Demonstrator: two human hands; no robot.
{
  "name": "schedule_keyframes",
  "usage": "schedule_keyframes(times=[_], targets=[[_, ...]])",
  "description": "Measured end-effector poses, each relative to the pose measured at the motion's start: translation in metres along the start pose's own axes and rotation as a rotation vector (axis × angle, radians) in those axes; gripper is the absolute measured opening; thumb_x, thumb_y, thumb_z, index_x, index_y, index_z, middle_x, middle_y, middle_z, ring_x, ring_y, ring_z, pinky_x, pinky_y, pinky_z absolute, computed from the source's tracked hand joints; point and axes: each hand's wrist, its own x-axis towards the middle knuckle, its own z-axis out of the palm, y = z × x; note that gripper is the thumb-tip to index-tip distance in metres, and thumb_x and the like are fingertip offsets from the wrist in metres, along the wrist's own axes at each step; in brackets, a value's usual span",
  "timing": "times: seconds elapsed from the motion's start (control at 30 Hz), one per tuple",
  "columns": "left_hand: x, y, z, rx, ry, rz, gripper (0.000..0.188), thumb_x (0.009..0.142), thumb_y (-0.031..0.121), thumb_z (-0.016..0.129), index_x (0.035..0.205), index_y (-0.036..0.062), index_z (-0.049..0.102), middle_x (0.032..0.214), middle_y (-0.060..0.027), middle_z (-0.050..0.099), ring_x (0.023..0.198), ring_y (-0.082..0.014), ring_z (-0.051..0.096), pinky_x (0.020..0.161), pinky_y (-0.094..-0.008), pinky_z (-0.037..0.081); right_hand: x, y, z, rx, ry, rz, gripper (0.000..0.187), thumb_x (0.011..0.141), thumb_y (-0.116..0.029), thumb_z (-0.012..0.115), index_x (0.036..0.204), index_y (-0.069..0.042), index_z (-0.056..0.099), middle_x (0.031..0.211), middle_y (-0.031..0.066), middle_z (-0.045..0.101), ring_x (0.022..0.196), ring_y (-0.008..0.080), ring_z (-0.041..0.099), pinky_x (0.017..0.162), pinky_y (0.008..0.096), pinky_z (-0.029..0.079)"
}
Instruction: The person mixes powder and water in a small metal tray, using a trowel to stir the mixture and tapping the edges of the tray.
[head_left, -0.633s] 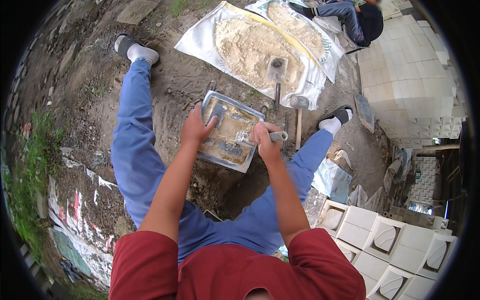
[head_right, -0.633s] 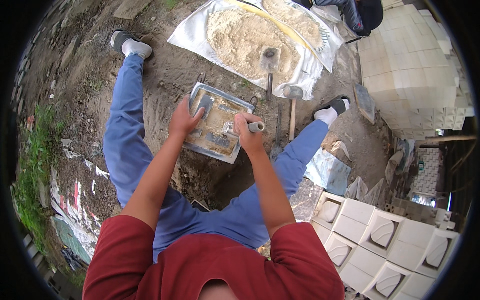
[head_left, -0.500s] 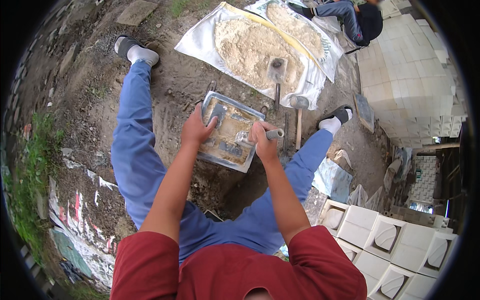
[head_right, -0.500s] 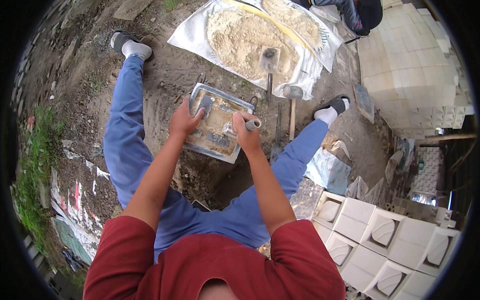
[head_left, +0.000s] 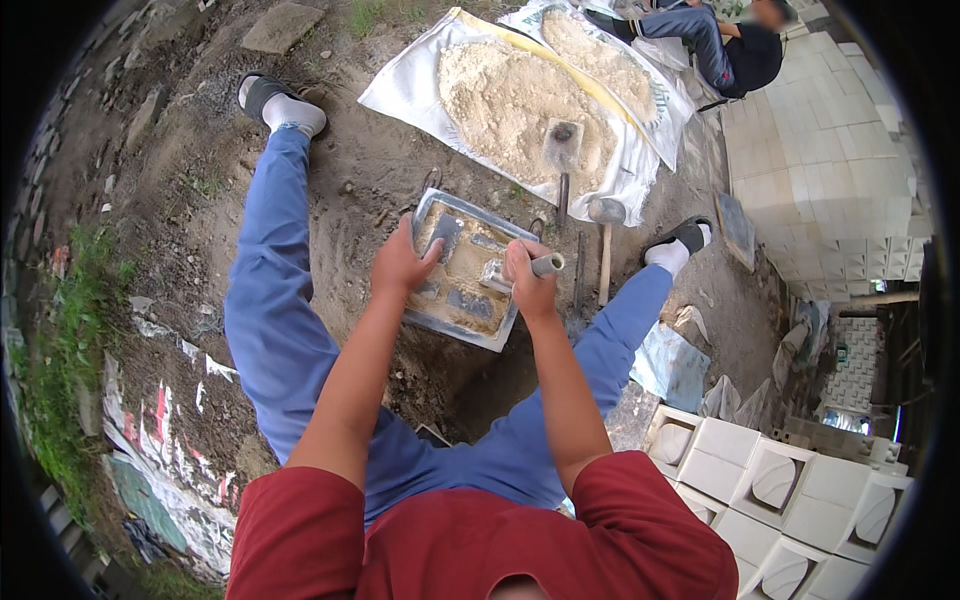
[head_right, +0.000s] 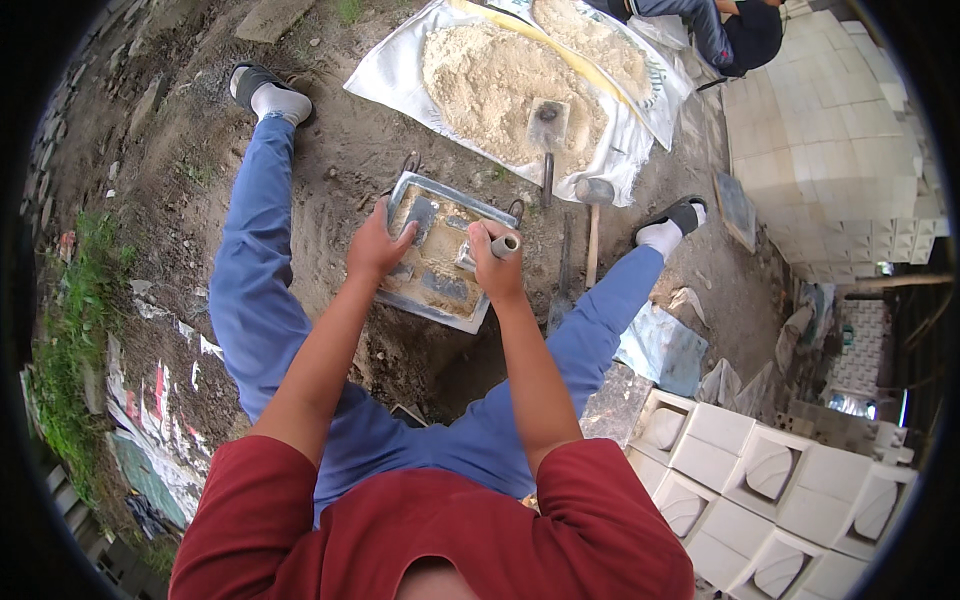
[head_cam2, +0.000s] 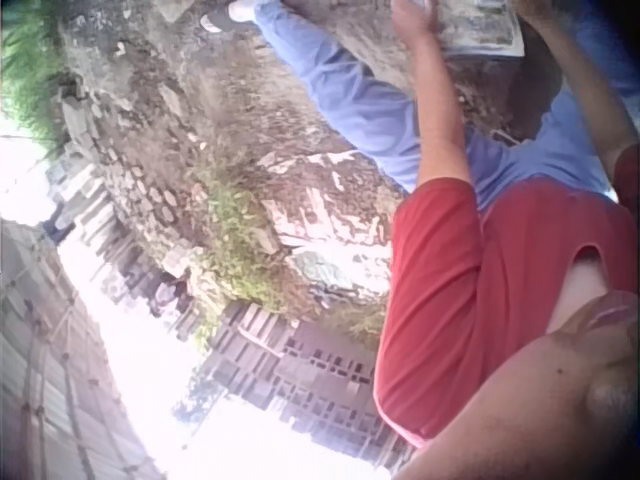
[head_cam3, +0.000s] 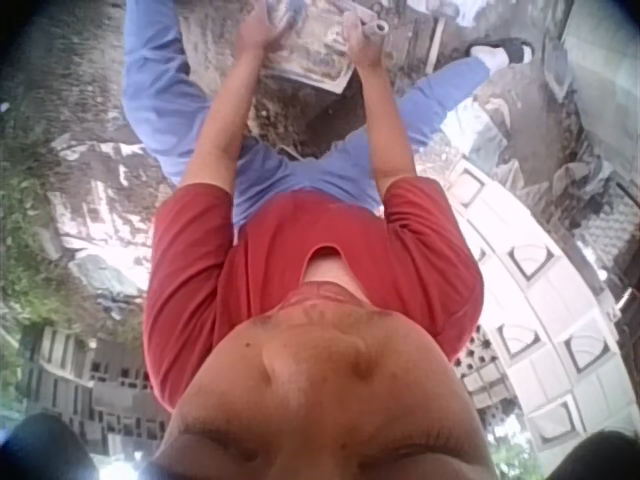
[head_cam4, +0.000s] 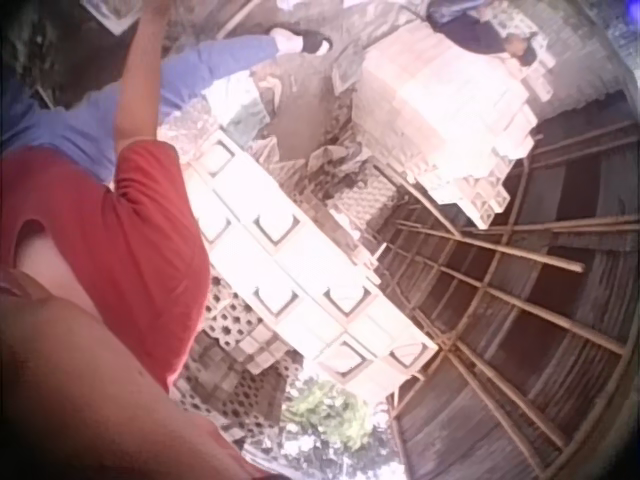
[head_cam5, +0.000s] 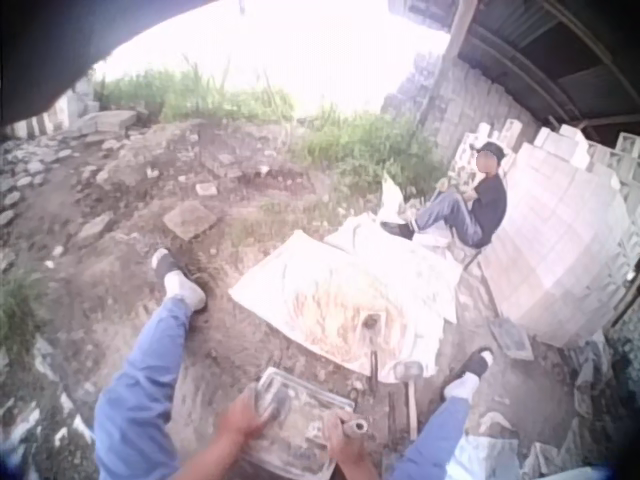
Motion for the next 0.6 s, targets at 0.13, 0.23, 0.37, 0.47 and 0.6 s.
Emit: schedule_keyframes(times=[0.13,0.23,0.37,0.47,0.6], targets=[[0.0,0.004,-0.004,0.004,-0.062,-0.021,0.085,0.087,0.055,0.069,0.15,0.0042,0.043,0.123,-0.026,0.067,0.109,-0.0434,0.066,0.092,-0.0503,0.054,0.006,-0.007,0.004,0.078,0.012,0.023,0.039,0.103,-0.016,0.058,0.067,-0.006,0.046,0.06,-0.006,0.039,0.053,0.0041,0.033,0.048,0.028,0.024],[0.0,-0.004,-0.003,0.017,-0.012,-0.008,0.084,0.087,0.055,0.069,0.149,0.004,0.044,0.123,-0.0263,0.067,0.109,-0.0436,0.066,0.091,-0.0505,0.054,0.008,-0.03,0.009,0.22,0.011,0.003,0.041,0.103,-0.014,0.056,0.065,-0.007,0.044,0.059,-0.0047,0.038,0.051,0.0058,0.032,0.047,0.0284,0.024],[0.002,-0.001,-0.007,-0.03,-0.046,-0.005,0.083,0.087,0.054,0.069,0.148,0.0041,0.044,0.123,-0.0265,0.067,0.109,-0.0437,0.066,0.091,-0.0505,0.054,0.008,-0.07,0.008,0.195,-0.002,-0.098,0.043,0.105,-0.017,0.049,0.065,-0.009,0.038,0.057,-0.0022,0.037,0.049,0.0091,0.03,0.048,0.0307,0.021],[0.004,0.003,-0.006,-0.028,-0.073,-0.012,0.082,0.087,0.054,0.069,0.148,0.0042,0.045,0.122,-0.0268,0.066,0.109,-0.0438,0.066,0.091,-0.0508,0.054,0.001,-0.055,0.01,0.183,-0.008,-0.051,0.042,0.105,-0.015,0.05,0.065,-0.009,0.039,0.057,-0.0021,0.037,0.05,0.0089,0.031,0.048,0.03,0.024],[0.004,-0.004,0.0,0.02,-0.013,0.001,0.08,0.087,0.053,0.069,0.146,0.0041,0.045,0.12,-0.0267,0.067,0.107,-0.044,0.066,0.09,-0.0512,0.054,-0.002,-0.013,0.017,0.105,0.012,0.051,0.041,0.105,-0.015,0.051,0.066,-0.009,0.041,0.057,-0.0022,0.036,0.051,0.0078,0.032,0.049,0.0294,0.026]])
